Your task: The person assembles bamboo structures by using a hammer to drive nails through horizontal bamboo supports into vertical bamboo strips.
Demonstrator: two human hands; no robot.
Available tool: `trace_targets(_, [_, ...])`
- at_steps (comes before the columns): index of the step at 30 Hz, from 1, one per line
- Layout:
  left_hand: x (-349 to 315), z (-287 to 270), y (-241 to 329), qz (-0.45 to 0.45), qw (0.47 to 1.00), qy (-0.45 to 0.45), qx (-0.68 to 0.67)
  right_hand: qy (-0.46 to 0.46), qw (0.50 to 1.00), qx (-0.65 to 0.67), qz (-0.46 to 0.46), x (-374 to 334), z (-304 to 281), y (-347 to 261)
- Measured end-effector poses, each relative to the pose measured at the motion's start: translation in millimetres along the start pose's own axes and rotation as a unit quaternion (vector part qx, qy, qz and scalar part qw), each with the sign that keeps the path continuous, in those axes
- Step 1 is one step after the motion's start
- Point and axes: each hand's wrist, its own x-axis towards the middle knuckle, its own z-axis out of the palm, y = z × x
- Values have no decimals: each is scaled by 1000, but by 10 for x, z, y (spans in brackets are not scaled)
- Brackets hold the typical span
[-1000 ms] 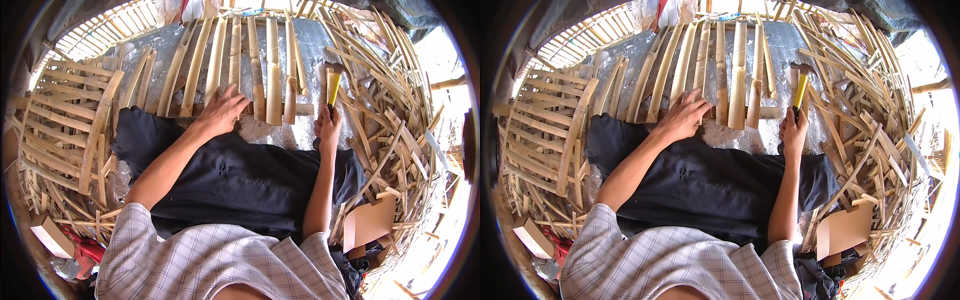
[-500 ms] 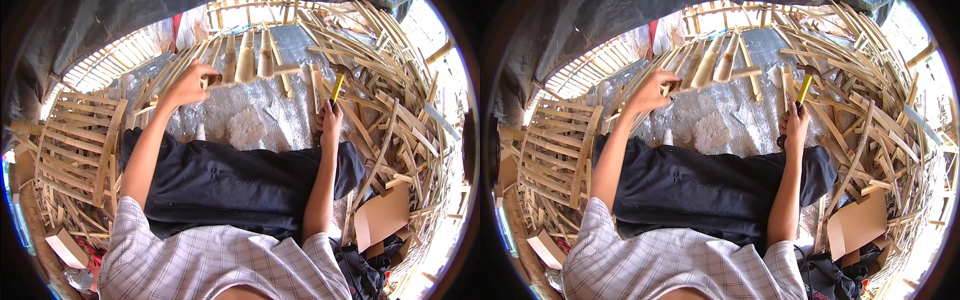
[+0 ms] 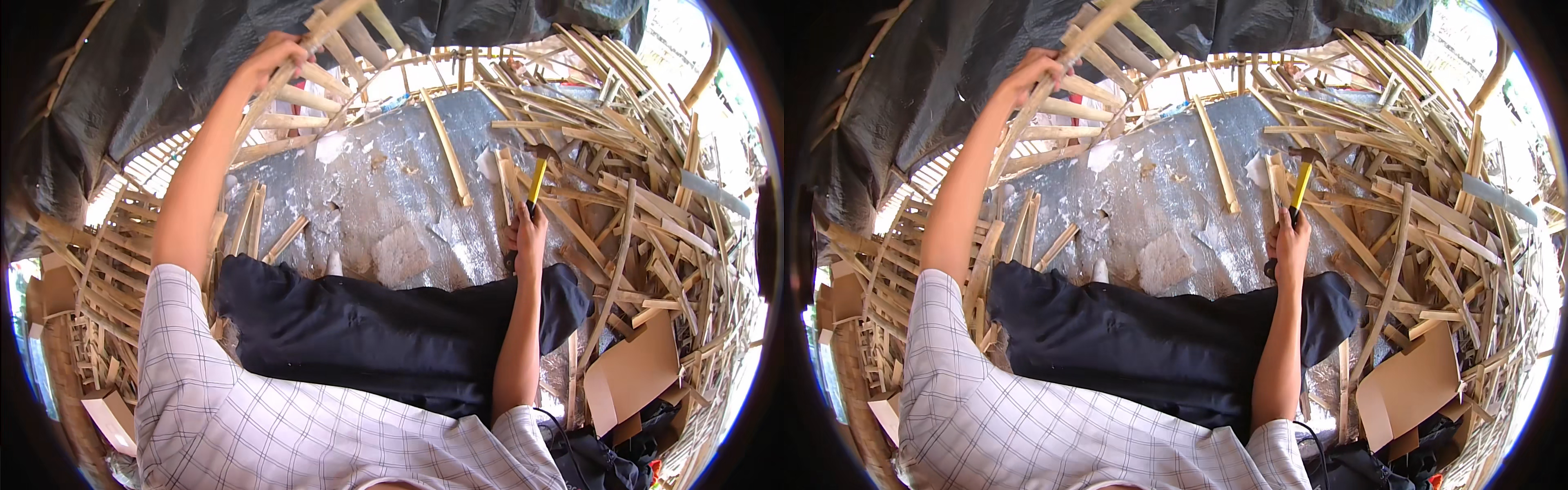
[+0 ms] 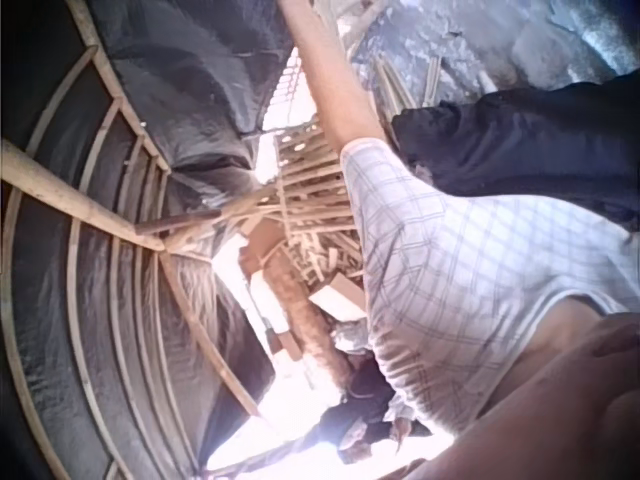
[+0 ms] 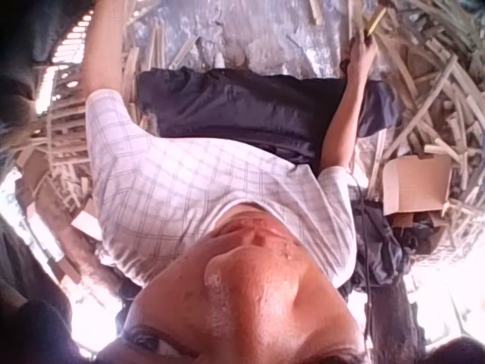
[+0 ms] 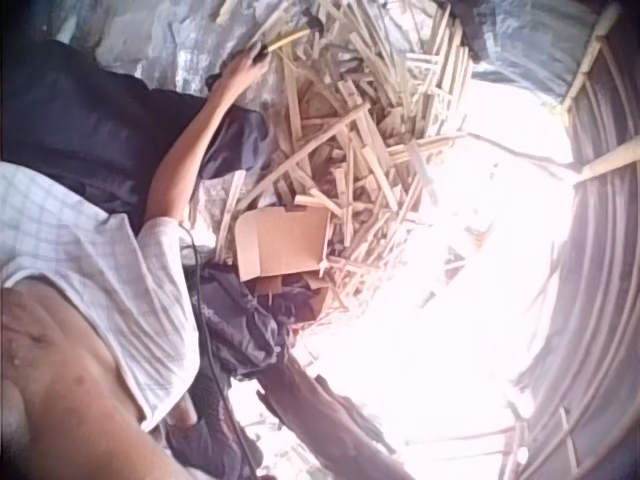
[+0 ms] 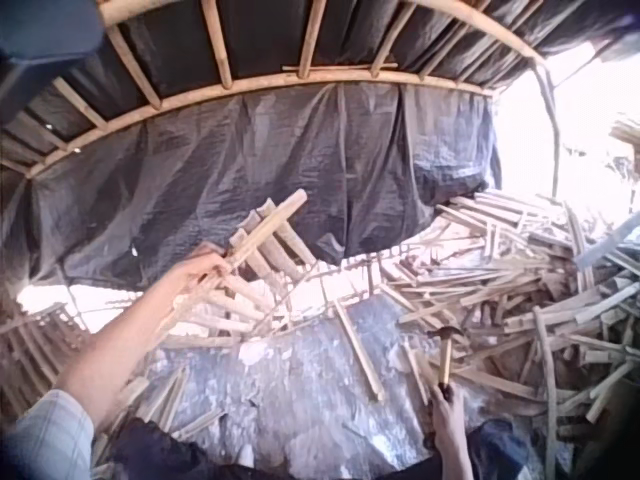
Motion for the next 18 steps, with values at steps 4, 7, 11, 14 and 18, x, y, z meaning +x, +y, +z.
trace_targets(4, [201,-453,267,11,988,98,-116,8,1000,-1,-6,-28,-2,-35])
trace_targets(7, [341,-675,442,39,963,165,-208,18,1000,-1,-6,-49,-36,-83])
trace_targets(11, [417,-1378,620,-1,920,125,-370,-7,999,35,6,-45,77,-62])
trace_targets(14, [552,-582,531,87,859,216,-456,11,999,32,2,20,-121,-61])
trace_targets(18, [559,-140,497,113,805,259,-522,12,998,54,-13,22,-145,-107])
